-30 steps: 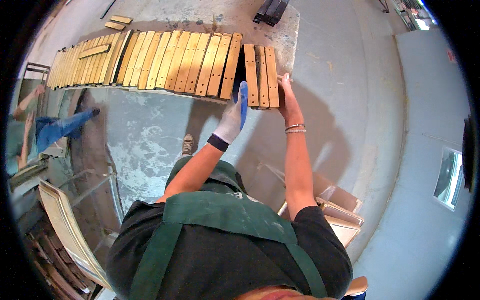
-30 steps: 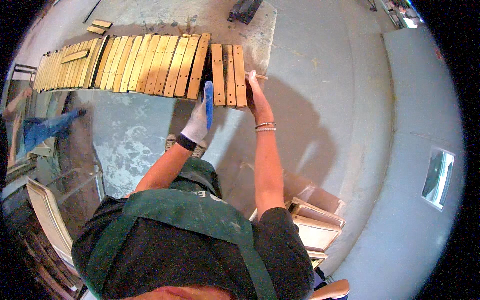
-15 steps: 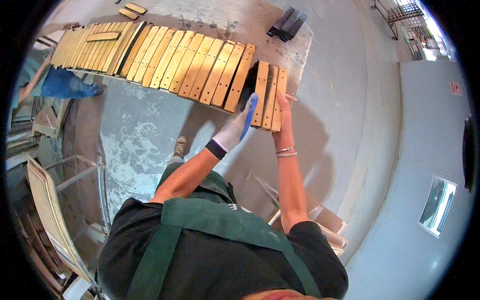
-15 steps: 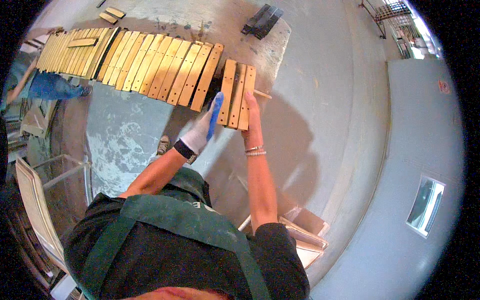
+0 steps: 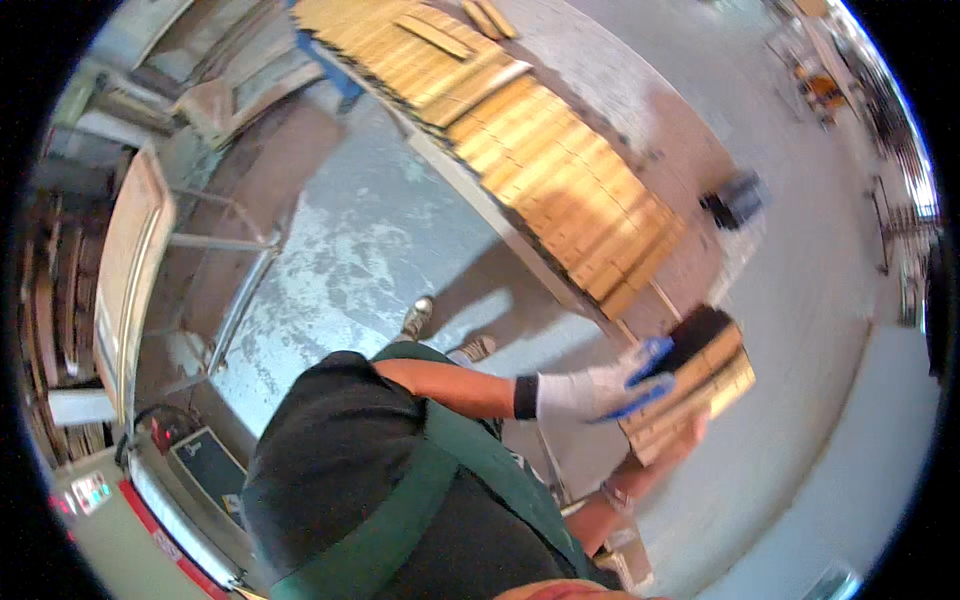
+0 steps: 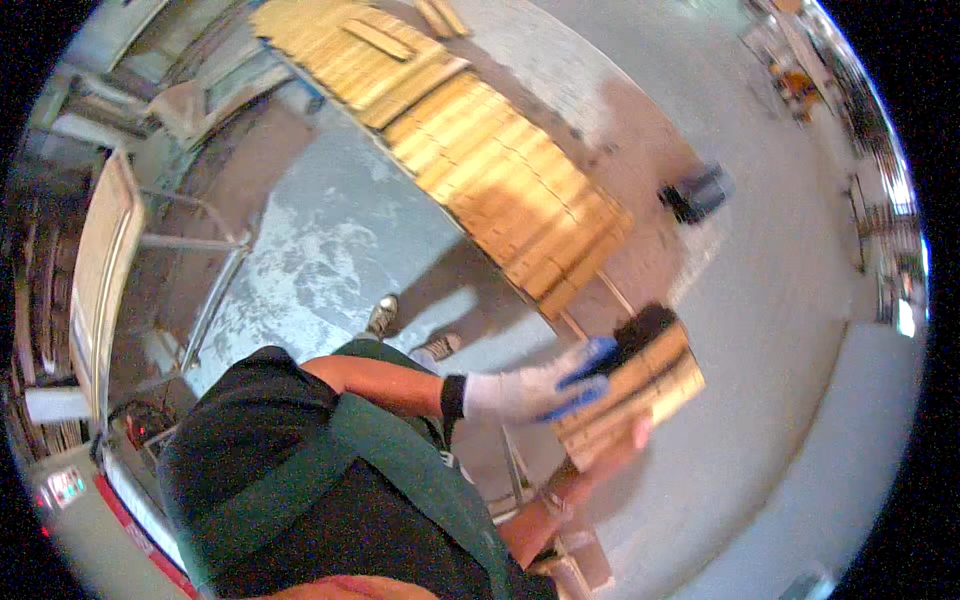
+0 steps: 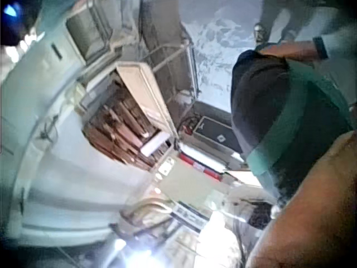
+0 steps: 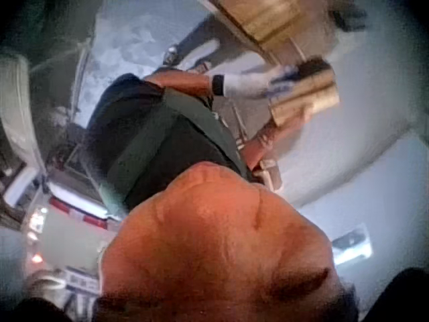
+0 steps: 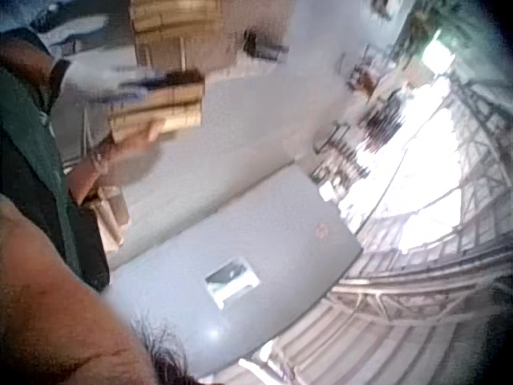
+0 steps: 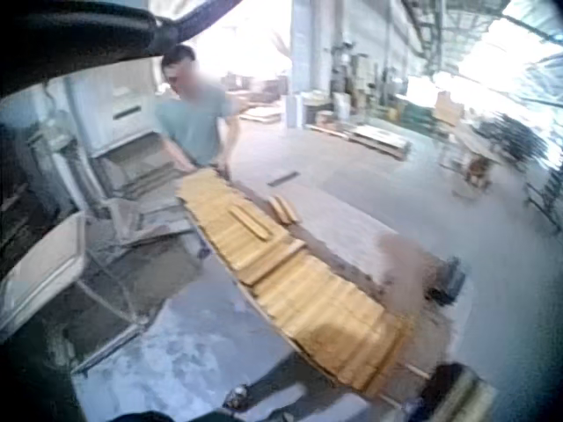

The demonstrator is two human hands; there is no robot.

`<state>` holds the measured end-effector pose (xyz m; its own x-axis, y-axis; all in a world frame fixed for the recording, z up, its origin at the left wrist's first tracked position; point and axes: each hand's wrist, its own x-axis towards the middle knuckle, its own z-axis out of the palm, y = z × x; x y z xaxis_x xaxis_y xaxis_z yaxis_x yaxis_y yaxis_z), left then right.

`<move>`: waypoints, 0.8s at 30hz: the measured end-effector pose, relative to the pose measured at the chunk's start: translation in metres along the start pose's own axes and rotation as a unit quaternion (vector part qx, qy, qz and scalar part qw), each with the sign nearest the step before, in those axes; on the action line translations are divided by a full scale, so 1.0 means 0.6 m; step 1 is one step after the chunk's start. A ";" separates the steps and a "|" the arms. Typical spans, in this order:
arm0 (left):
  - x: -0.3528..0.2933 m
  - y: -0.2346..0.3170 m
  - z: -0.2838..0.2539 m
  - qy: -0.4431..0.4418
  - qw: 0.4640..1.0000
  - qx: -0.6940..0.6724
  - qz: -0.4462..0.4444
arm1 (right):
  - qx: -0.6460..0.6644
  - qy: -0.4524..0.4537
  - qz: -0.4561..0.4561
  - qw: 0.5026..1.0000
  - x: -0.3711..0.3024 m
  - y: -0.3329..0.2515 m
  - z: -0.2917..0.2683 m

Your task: The person arranges small wooden slats onto a large rectangular board, aligning them in rows. They repeatedly pick up stacks of slats, place them on the board, and adjust their positions to fit the layout. The person also moves the large board between workstations and stacks it with other completed boards.

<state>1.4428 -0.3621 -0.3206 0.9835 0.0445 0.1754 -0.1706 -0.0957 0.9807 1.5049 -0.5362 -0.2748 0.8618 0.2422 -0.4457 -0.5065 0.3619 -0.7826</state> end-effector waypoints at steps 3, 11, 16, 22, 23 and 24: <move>-0.029 0.062 -0.039 -0.050 0.996 -0.069 -0.040 | -0.078 0.045 -0.128 0.988 -0.040 0.023 0.019; -0.238 0.191 -0.264 0.049 0.983 -0.141 -0.107 | -0.013 -0.132 -0.061 0.989 -0.232 0.114 0.349; -0.466 0.243 -0.419 0.237 0.958 -0.152 -0.058 | -0.061 -0.255 0.004 0.965 -0.334 0.272 0.531; -0.799 0.234 -0.600 0.459 0.868 0.183 -0.039 | -0.206 -0.506 -0.061 0.835 -0.499 0.542 0.760; -0.873 0.242 -0.625 0.473 0.842 0.255 -0.052 | -0.125 -0.504 0.109 0.848 -0.570 0.558 0.817; -0.922 0.242 -0.643 0.524 0.806 0.271 -0.048 | -0.151 -0.502 0.191 0.830 -0.601 0.588 0.862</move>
<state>0.8507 -0.0172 -0.2421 0.3512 0.8661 0.3558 0.2343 -0.4492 0.8622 1.0008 -0.0304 -0.1655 0.1052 0.9699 -0.2197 -0.5769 -0.1204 -0.8079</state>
